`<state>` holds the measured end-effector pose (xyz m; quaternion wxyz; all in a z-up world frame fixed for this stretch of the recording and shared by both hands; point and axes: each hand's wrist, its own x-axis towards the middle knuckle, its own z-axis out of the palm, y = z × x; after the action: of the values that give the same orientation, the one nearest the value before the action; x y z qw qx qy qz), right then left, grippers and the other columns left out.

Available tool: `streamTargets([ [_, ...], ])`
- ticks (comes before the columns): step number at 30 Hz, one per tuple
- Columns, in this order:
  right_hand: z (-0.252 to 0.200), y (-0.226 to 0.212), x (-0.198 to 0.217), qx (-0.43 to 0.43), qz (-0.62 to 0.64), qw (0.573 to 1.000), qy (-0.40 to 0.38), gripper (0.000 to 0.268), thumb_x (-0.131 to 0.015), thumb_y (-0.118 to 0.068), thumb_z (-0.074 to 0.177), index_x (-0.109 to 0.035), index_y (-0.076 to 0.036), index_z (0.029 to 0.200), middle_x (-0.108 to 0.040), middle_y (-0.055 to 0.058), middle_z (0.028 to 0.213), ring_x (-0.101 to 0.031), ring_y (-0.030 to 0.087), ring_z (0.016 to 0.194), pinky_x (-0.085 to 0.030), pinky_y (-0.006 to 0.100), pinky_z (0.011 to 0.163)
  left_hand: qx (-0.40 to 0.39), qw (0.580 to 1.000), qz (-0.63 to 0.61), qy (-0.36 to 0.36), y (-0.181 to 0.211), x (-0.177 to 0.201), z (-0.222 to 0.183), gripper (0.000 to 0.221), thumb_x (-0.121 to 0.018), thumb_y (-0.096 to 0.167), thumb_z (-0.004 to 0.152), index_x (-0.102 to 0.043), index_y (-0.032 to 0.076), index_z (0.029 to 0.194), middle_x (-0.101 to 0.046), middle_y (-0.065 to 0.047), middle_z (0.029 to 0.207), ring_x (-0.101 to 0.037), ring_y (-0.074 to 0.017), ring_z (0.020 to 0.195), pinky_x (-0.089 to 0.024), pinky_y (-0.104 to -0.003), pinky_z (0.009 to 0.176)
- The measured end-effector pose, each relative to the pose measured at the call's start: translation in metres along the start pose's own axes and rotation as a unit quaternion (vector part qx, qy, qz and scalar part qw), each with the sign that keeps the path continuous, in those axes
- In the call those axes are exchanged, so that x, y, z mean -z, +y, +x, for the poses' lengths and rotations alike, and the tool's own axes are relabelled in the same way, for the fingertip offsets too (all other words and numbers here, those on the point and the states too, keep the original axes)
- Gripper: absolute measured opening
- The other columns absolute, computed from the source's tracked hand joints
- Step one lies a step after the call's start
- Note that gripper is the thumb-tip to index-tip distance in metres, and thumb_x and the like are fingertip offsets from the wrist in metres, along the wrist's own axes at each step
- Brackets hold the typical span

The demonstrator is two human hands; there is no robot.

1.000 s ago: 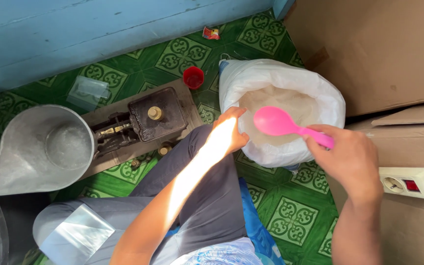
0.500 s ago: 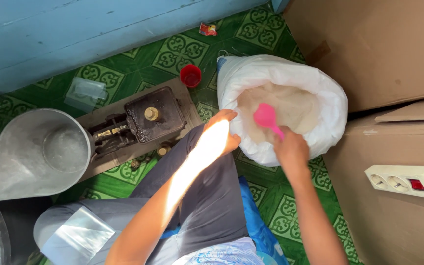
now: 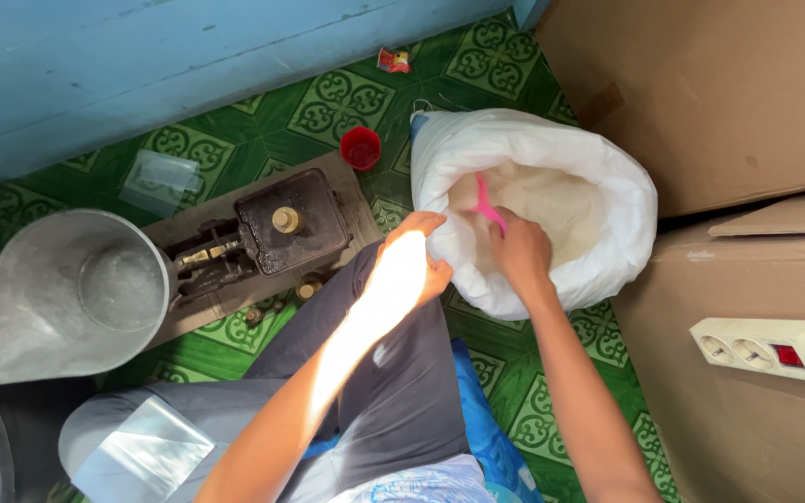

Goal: Scooping powdered food from a large sack into small plastic bags and sealing them.

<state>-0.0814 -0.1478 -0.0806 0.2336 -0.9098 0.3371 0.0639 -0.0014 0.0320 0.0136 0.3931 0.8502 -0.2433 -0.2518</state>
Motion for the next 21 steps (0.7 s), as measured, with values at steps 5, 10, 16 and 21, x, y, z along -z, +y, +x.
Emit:
streamTargets([
  [5, -0.04, -0.001, 0.046, -0.053, 0.052, 0.997, 0.002, 0.038, -0.055, -0.031, 0.093, -0.069, -0.013, 0.124, -0.07, 0.029, 0.096, -0.065, 0.05, 0.097, -0.052, 0.059, 0.083, 0.008, 1.0, -0.021, -0.012, 0.007, 0.004, 0.002, 0.057, -0.063, 0.012, 0.067, -0.063, 0.012, 0.124, -0.062, -0.005, 0.125, -0.072, -0.0329, 0.091, -0.057, -0.049, 0.089],
  [10, -0.057, 0.041, 0.047, -0.112, 0.129, 0.985, 0.036, 0.035, -0.062, -0.039, 0.093, -0.072, -0.019, 0.12, -0.071, 0.023, 0.096, -0.065, 0.045, 0.1, -0.051, 0.053, 0.086, 0.023, 0.998, -0.035, -0.037, 0.01, 0.001, 0.012, 0.057, -0.062, 0.012, 0.069, -0.061, 0.012, 0.126, -0.061, -0.002, 0.127, -0.074, -0.025, 0.078, -0.057, -0.044, 0.087],
  [16, -0.062, 0.063, 0.044, -0.149, 0.367, 0.918, 0.033, 0.025, -0.062, -0.029, 0.091, -0.073, -0.014, 0.107, -0.039, -0.005, 0.051, -0.031, 0.005, 0.046, -0.028, 0.019, 0.04, 0.009, 0.998, -0.05, -0.043, 0.011, -0.011, 0.019, 0.058, -0.064, 0.01, 0.069, -0.061, 0.009, 0.127, -0.061, -0.007, 0.127, -0.074, -0.0262, 0.072, -0.058, -0.044, 0.082],
  [21, -0.063, 0.068, 0.041, -0.136, 0.423, 0.896, 0.012, 0.023, -0.059, -0.022, 0.092, -0.073, -0.01, 0.107, -0.031, -0.005, 0.046, -0.026, 0.002, 0.044, -0.02, 0.018, 0.04, 0.003, 0.998, -0.053, -0.04, 0.012, -0.013, 0.019, 0.059, -0.064, 0.01, 0.068, -0.062, 0.008, 0.127, -0.061, -0.007, 0.126, -0.073, -0.0253, 0.072, -0.057, -0.042, 0.081],
])
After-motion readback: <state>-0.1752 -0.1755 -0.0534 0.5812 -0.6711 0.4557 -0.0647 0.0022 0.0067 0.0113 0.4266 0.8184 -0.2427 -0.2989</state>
